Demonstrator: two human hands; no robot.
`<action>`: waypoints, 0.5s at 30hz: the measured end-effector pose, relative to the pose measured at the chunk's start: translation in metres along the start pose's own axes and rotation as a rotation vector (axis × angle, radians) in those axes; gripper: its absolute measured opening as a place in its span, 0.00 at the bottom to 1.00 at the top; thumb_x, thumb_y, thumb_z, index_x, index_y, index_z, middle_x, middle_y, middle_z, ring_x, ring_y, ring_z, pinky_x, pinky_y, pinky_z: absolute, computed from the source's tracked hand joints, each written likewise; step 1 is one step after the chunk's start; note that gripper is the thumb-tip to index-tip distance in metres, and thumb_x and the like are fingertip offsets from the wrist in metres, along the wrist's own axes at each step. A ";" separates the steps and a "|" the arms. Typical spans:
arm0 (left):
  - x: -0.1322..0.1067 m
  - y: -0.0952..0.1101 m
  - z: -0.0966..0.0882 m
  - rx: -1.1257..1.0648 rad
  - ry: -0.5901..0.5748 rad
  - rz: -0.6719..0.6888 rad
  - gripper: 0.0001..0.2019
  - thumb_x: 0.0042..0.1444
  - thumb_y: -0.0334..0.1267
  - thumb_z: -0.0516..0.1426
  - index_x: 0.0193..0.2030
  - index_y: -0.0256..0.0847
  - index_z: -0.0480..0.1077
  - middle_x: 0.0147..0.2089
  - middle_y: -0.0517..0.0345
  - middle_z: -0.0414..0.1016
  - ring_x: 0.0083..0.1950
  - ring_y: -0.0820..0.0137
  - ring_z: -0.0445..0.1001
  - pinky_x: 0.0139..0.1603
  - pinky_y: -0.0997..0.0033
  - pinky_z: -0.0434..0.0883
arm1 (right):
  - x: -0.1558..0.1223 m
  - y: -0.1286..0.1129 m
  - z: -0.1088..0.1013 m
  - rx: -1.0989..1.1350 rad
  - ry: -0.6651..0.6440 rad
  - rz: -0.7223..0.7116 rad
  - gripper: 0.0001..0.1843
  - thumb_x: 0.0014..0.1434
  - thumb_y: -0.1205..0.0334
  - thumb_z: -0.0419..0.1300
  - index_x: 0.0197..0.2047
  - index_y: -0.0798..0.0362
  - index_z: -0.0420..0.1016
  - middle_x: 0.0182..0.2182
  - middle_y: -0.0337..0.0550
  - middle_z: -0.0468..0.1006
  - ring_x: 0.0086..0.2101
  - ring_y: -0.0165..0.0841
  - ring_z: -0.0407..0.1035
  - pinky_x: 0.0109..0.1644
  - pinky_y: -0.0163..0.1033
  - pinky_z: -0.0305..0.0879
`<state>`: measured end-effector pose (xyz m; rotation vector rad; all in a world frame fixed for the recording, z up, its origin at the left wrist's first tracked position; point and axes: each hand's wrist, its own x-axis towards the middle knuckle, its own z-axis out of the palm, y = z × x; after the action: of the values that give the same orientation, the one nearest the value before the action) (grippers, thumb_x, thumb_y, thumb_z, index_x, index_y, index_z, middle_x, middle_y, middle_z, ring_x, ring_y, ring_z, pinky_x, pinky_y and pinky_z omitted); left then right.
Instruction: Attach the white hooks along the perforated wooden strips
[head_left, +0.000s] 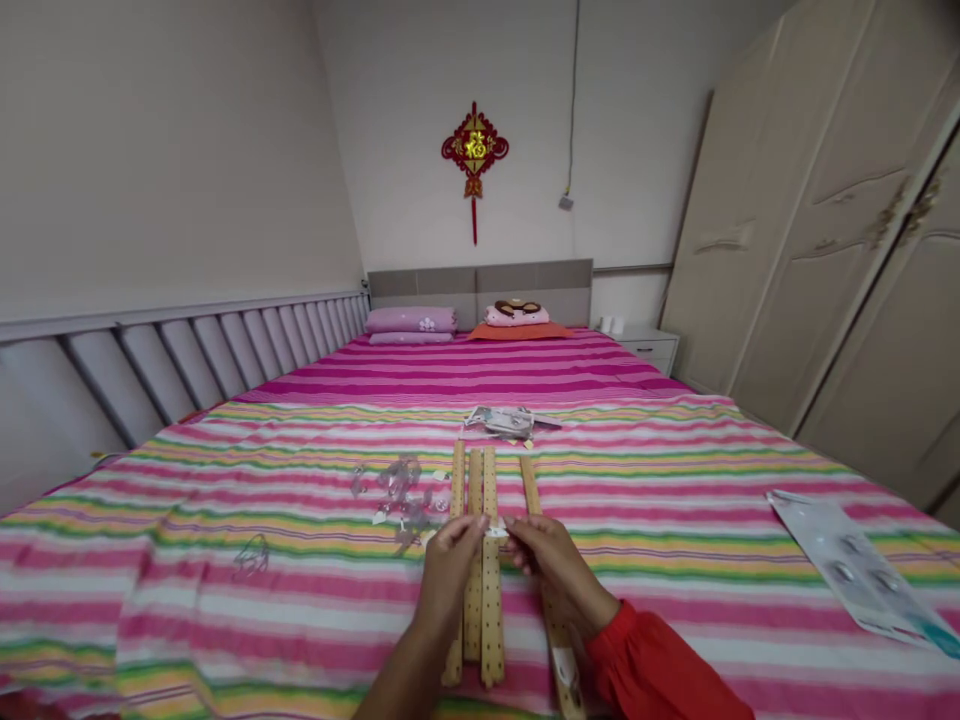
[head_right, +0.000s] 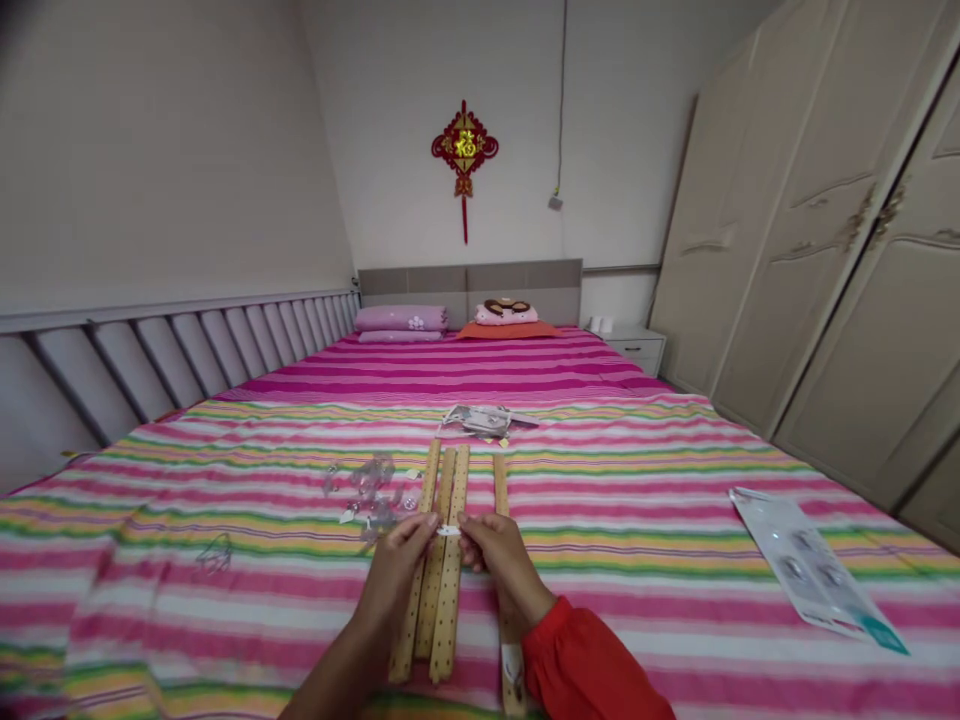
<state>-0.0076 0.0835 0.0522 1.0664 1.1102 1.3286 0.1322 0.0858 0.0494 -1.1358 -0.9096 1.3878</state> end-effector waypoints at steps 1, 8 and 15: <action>-0.008 -0.002 0.005 0.045 0.013 0.032 0.12 0.45 0.46 0.64 0.32 0.39 0.78 0.31 0.55 0.78 0.36 0.65 0.73 0.37 0.72 0.68 | -0.006 0.000 -0.004 0.018 0.007 0.013 0.20 0.42 0.48 0.68 0.19 0.55 0.68 0.15 0.36 0.71 0.15 0.23 0.61 0.17 0.28 0.51; -0.041 -0.021 0.030 0.156 0.036 0.199 0.04 0.47 0.40 0.64 0.30 0.44 0.77 0.40 0.52 0.76 0.47 0.59 0.71 0.50 0.67 0.67 | -0.038 0.002 -0.037 0.158 0.004 0.184 0.17 0.45 0.54 0.69 0.22 0.57 0.70 0.14 0.38 0.73 0.13 0.23 0.64 0.15 0.25 0.53; -0.061 -0.037 0.045 0.136 0.022 0.268 0.02 0.48 0.35 0.64 0.30 0.44 0.79 0.39 0.52 0.75 0.46 0.60 0.71 0.52 0.67 0.66 | -0.059 0.007 -0.053 0.235 -0.031 0.295 0.12 0.49 0.59 0.68 0.26 0.59 0.74 0.18 0.41 0.77 0.15 0.23 0.67 0.16 0.24 0.58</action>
<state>0.0463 0.0256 0.0231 1.3401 1.1147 1.4932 0.1798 0.0229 0.0385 -1.0994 -0.5965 1.7068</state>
